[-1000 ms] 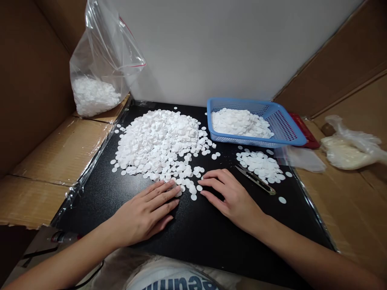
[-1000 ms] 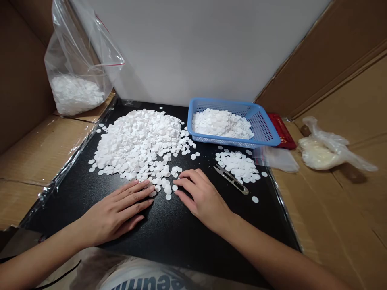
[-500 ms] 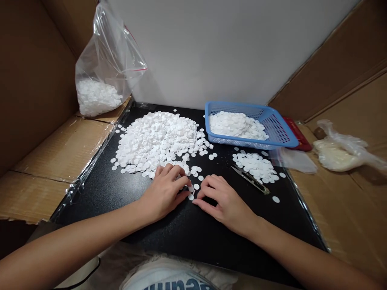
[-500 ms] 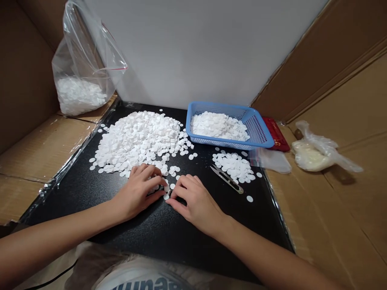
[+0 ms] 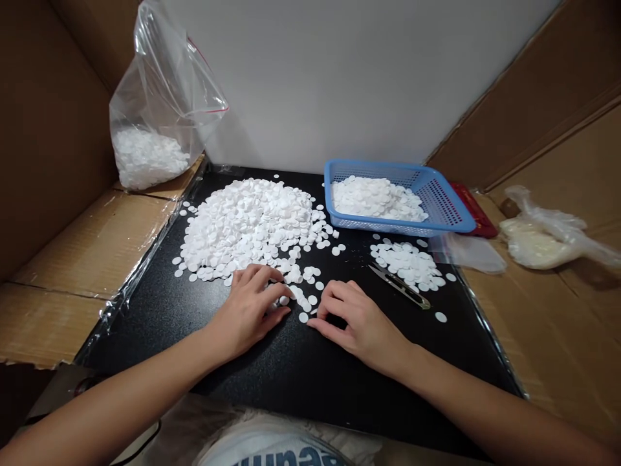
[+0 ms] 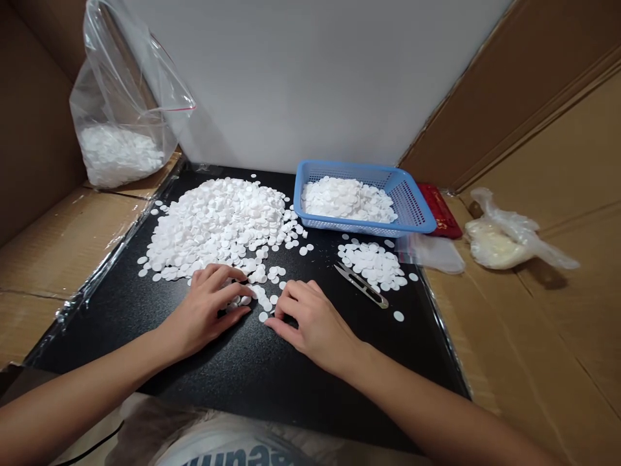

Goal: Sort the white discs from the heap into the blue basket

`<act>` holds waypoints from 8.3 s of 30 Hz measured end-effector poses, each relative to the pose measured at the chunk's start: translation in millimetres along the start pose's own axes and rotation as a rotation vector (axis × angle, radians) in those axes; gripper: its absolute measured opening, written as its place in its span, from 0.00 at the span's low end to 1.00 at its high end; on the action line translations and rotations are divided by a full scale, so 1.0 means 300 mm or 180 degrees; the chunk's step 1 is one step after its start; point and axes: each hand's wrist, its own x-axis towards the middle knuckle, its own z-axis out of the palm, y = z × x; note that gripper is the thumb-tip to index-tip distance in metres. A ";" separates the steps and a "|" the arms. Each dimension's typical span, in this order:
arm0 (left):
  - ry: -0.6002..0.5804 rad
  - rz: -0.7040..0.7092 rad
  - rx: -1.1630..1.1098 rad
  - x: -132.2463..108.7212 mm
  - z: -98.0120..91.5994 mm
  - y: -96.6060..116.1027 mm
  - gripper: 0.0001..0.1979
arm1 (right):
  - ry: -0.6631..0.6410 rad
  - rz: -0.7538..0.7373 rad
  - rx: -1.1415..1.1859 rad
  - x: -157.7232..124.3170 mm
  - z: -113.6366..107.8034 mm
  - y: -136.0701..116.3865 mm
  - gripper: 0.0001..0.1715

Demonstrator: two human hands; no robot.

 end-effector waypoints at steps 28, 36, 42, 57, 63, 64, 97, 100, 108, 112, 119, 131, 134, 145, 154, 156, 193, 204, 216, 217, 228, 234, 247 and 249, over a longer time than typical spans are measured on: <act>0.0453 0.0656 0.0114 -0.092 -0.030 0.001 0.09 | -0.0237 0.0188 0.0392 -0.003 -0.036 0.011 0.09; 0.0344 0.0453 -0.0496 -0.104 -0.010 0.000 0.10 | -0.0191 -0.0079 0.0209 -0.004 0.004 0.007 0.04; 0.0816 -0.0568 -0.0965 -0.106 -0.027 -0.024 0.04 | -0.0223 -0.0313 0.0049 0.012 0.030 -0.013 0.08; 0.0001 0.0100 -0.0020 -0.028 -0.013 -0.007 0.09 | -0.0648 0.0351 0.0236 0.003 -0.089 0.019 0.07; -0.0199 -0.0222 -0.0512 -0.005 -0.029 -0.015 0.05 | -0.0762 0.0517 0.0394 0.001 -0.078 0.014 0.06; -0.0227 -0.0232 -0.0521 -0.001 -0.031 -0.016 0.05 | -0.0755 0.0522 0.0451 0.000 -0.078 0.012 0.07; -0.0295 -0.0241 -0.0687 -0.116 -0.014 0.046 0.03 | -0.0029 -0.0243 -0.0216 0.028 -0.007 0.032 0.07; -0.0459 -0.0413 -0.0751 -0.089 -0.025 0.045 0.02 | -0.0102 -0.0184 0.0073 0.030 -0.025 0.033 0.07; -0.0455 -0.0561 -0.0749 -0.066 -0.041 0.031 0.06 | -0.0482 -0.0140 0.0120 0.020 -0.085 0.044 0.07; -0.0217 -0.0548 -0.1033 -0.063 -0.037 0.018 0.08 | -0.0122 -0.0043 0.0118 0.031 -0.052 0.046 0.06; 0.0075 0.0095 -0.0507 -0.042 -0.013 0.017 0.07 | -0.0051 -0.0073 0.0113 0.047 -0.023 0.045 0.07; -0.0030 0.0300 -0.0591 -0.091 -0.059 0.000 0.11 | -0.0069 0.0126 0.0389 0.051 -0.032 0.043 0.07; 0.0129 0.0014 -0.0566 -0.110 -0.077 -0.020 0.10 | -0.0124 0.0077 0.0388 0.048 -0.036 0.042 0.08; -0.0100 -0.0242 -0.0172 -0.074 -0.038 -0.026 0.05 | -0.0531 0.0253 0.0459 0.032 -0.083 0.024 0.07; -0.0170 -0.0371 -0.0436 -0.060 -0.051 -0.050 0.05 | -0.0255 0.0259 0.0418 0.052 -0.018 0.042 0.05; -0.0266 -0.0465 -0.0419 -0.057 -0.056 -0.045 0.02 | -0.0295 0.0417 0.0458 0.053 -0.024 0.040 0.06; 0.0087 0.0563 -0.0074 -0.140 -0.024 -0.014 0.11 | -0.0088 -0.0396 0.0321 0.012 0.006 -0.026 0.08; 0.0238 -0.0400 -0.0618 -0.123 -0.067 -0.037 0.06 | -0.0258 -0.0369 -0.0222 0.062 0.015 -0.040 0.06; -0.0147 -0.0323 -0.0160 -0.096 -0.038 -0.021 0.02 | -0.0745 -0.0303 0.0096 0.050 -0.023 -0.048 0.06; -0.0149 -0.0318 -0.0208 -0.099 -0.037 -0.020 0.02 | -0.0794 -0.0257 0.0145 0.048 -0.033 -0.044 0.05; 0.0048 -0.0172 -0.0781 -0.146 -0.031 0.044 0.08 | -0.0282 0.0478 0.0269 0.048 -0.052 0.019 0.09; -0.0170 -0.0007 -0.0455 -0.155 0.026 0.079 0.13 | -0.0317 0.0445 0.0631 0.038 -0.020 -0.010 0.09; -0.0014 -0.0325 -0.0921 -0.115 -0.048 0.026 0.06 | -0.0339 0.0160 0.0109 0.113 0.013 -0.023 0.05; 0.0104 -0.0626 -0.0700 -0.110 -0.060 -0.008 0.02 | -0.0408 0.0104 0.0139 0.114 0.007 -0.030 0.07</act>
